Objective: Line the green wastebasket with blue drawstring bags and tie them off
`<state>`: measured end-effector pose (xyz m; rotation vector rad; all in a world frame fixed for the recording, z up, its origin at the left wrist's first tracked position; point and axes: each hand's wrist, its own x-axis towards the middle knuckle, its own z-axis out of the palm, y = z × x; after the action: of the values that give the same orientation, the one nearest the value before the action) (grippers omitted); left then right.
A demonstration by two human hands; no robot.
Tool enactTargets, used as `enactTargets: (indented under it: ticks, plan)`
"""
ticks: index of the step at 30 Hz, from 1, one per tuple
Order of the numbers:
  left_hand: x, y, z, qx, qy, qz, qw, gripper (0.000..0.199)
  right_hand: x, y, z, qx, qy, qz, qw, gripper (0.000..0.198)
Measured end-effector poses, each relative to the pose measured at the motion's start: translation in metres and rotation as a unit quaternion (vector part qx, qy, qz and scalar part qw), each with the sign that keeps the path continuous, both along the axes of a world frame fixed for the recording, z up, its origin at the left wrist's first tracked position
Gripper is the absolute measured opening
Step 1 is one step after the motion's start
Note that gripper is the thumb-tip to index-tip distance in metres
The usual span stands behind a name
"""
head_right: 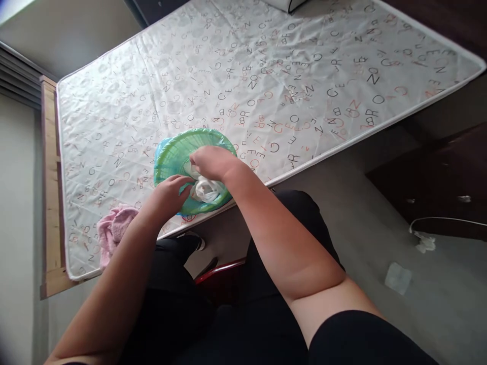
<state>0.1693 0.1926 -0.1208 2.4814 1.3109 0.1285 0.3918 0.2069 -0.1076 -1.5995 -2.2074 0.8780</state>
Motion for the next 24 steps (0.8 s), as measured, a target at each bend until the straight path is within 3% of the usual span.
enactTargets:
  ticks: [3, 5, 9, 12, 15, 19, 22, 24]
  plan:
    - [0.001, -0.001, 0.011, 0.035, -0.038, 0.038, 0.998, 0.028, 0.007, 0.003, 0.002, 0.035, 0.041, -0.045, 0.998, 0.027]
    - [0.006, -0.004, 0.021, 0.034, -0.069, 0.019, 0.997, 0.03, 0.014, 0.005, 0.007, 0.078, 0.076, -0.092, 0.99, 0.032]
    - [0.021, -0.002, 0.018, -0.115, -0.032, -0.122, 0.985, 0.037, 0.023, 0.009, 0.008, 0.126, 0.086, -0.195, 0.969, 0.037]
    - [0.029, 0.009, 0.0, -0.204, 0.092, -0.144, 0.964, 0.052, 0.024, 0.014, -0.002, 0.126, 0.077, -0.231, 0.962, 0.035]
    - [0.026, 0.017, -0.003, -0.187, 0.095, -0.1, 0.973, 0.048, 0.027, 0.021, -0.016, 0.112, 0.069, -0.248, 0.96, 0.032]
    - [0.001, 0.012, 0.018, -0.116, -0.09, 0.026, 0.989, 0.042, 0.037, 0.026, -0.03, 0.058, 0.078, -0.265, 0.959, 0.049]
    - [-0.032, 0.005, 0.022, -0.025, -0.194, 0.124, 0.973, 0.043, 0.04, 0.024, -0.034, -0.051, 0.066, -0.251, 0.964, 0.07]
    - [-0.055, 0.006, 0.01, 0.017, -0.226, 0.178, 0.958, 0.041, 0.039, 0.023, -0.034, -0.089, 0.049, -0.239, 0.966, 0.068]
